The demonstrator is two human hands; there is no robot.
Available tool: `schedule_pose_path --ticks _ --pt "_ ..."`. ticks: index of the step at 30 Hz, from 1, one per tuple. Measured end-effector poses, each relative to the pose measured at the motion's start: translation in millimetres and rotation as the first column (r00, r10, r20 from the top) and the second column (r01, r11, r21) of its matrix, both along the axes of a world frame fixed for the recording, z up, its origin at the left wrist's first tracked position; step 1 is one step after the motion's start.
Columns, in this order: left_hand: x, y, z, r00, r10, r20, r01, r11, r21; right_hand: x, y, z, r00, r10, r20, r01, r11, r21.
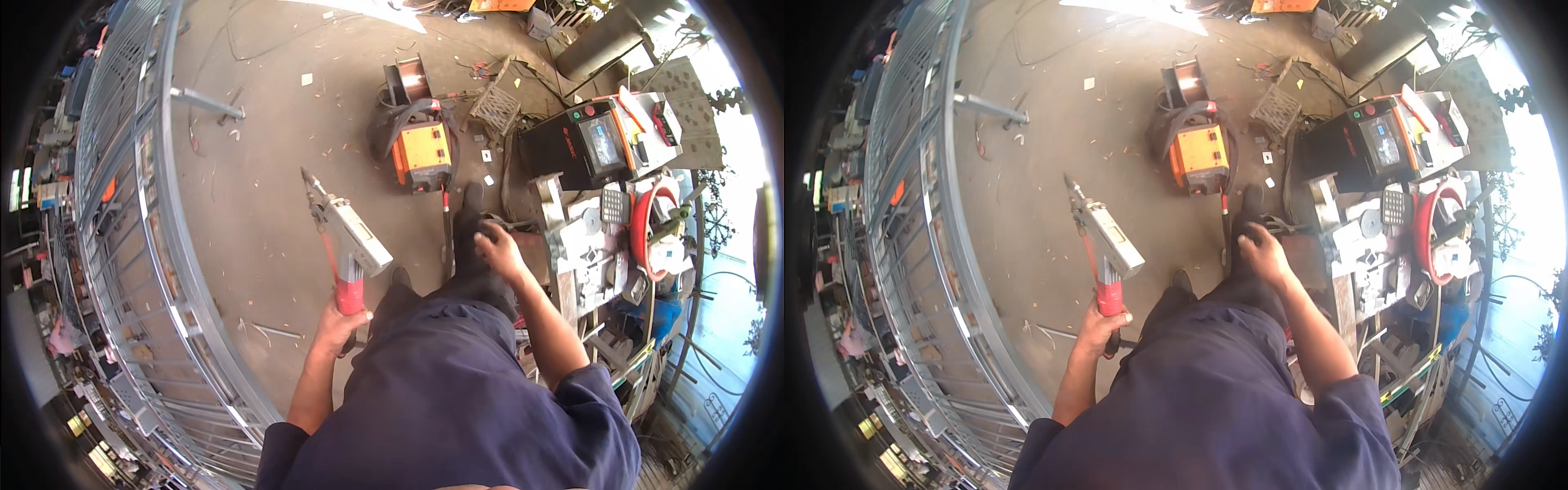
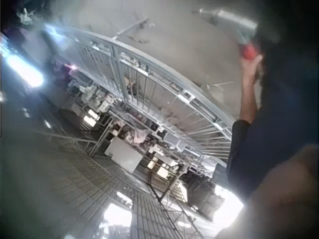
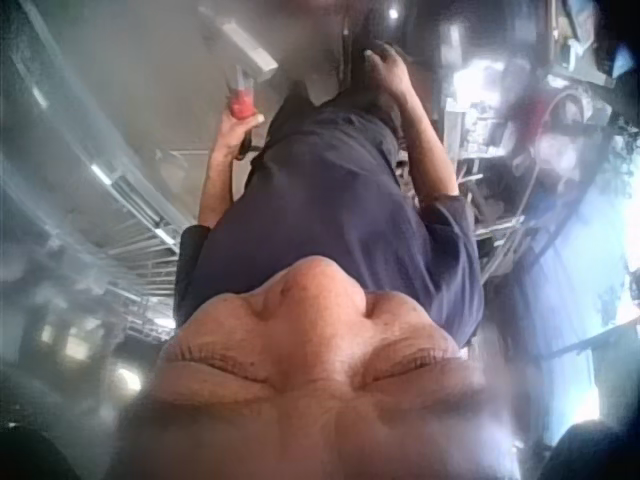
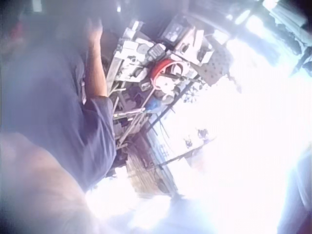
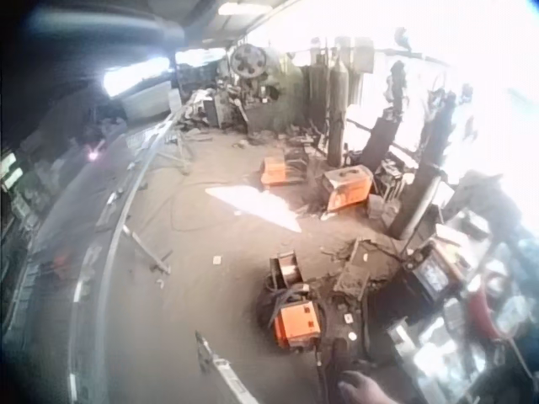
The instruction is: The person positions metal bars onto a large metal frame structure and uses a welding gun to join the pieces. The person repeatedly aligns the bars and welds them at multiple points along the frame.
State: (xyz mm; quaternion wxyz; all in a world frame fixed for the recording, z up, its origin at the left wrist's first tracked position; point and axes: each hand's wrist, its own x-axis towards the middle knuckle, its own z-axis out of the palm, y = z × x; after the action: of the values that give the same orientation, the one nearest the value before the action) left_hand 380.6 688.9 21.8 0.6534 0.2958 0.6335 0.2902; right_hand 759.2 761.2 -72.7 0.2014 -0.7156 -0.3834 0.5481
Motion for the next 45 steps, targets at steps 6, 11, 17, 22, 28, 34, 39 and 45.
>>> schedule_pose_path --ticks 6,11,17,22,28,34,39,45 --pt "67 158 -51 0.997 -0.001 -0.079 -0.005 0.998 -0.066 28 253 -102 0.976 -0.14 -0.167 0.133 0.99 -0.053" --pt "106 281 -110 0.976 -0.062 -0.209 0.016 0.977 -0.213 39 365 -263 0.98 -0.154 -0.128 0.129 0.975 -0.183" --pt "112 396 -214 0.949 -0.181 -0.258 0.09 0.941 -0.328 64 453 -382 0.989 -0.006 0.146 0.027 0.989 -0.146" --pt "107 488 -280 0.912 -0.308 -0.27 0.183 0.896 -0.405 13 481 -463 0.958 0.132 0.256 -0.147 0.988 0.04" --pt "100 527 -329 0.926 -0.318 -0.203 0.204 0.875 -0.438 -14 474 -477 0.96 -0.107 0.258 0.047 0.972 0.229" --pt "98 550 -351 0.869 -0.411 -0.276 0.256 0.851 -0.459 -53 475 -472 0.959 -0.16 0.234 0.093 0.958 0.272" --pt "81 556 -360 0.812 -0.489 -0.319 0.287 0.81 -0.511 -84 488 -474 0.968 -0.197 0.157 0.142 0.943 0.302" --pt "90 561 -367 0.801 -0.478 -0.359 0.277 0.829 -0.486 -93 529 -473 0.994 0.109 0.025 -0.111 0.983 0.149"
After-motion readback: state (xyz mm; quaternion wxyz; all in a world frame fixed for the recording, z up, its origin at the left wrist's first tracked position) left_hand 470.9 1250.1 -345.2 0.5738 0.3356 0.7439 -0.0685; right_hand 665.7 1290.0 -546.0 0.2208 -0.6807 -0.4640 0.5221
